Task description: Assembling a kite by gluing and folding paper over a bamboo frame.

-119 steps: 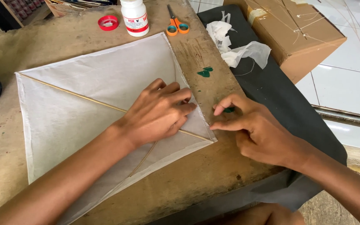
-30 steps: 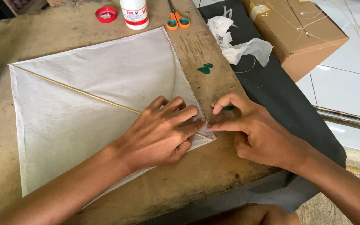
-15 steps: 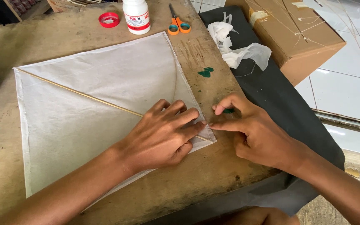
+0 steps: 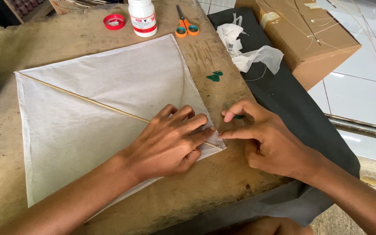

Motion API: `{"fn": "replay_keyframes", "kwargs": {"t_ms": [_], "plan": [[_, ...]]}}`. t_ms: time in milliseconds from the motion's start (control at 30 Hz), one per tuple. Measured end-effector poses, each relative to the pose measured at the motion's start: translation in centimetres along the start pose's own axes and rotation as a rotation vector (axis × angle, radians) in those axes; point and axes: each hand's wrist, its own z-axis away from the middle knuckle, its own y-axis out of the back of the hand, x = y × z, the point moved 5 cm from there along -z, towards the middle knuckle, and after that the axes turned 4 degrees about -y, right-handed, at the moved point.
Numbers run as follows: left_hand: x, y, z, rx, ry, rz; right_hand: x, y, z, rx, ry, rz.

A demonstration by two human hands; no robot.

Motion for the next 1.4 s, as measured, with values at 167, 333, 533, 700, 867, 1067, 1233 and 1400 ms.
{"fn": "replay_keyframes", "kwargs": {"t_ms": [167,333,533,700,867,1067,1233,1400], "plan": [[-0.4,-0.1,0.0,0.016,0.051,0.153,0.2,0.4,-0.1,0.107,-0.048,-0.026],[-2.0,-0.8,0.0,-0.005,0.24,0.46,0.0,0.5,-0.5,0.149,-0.062,-0.007],[-3.1,-1.4,-0.2,-0.179,0.468,0.721,-0.1,0.6,-0.7,0.182,-0.101,0.043],[-3.8,-0.3,0.0,-0.023,0.489,0.762,0.5,0.7,-0.5,0.223,-0.155,0.0],[-4.9,1.6,1.3,-0.151,0.561,0.543,0.3,1.1,-0.8,0.256,-0.155,-0.014],[-5.1,1.6,2.5,-0.212,0.58,0.48,0.4,1.2,-1.1,0.275,-0.17,0.001],[-5.6,1.7,1.9,-0.269,0.535,0.502,0.7,1.3,-1.2,0.283,-0.204,-0.033],[-5.6,1.5,2.0,-0.22,0.439,0.572,0.9,1.4,-1.1,0.341,-0.218,0.016]]}}
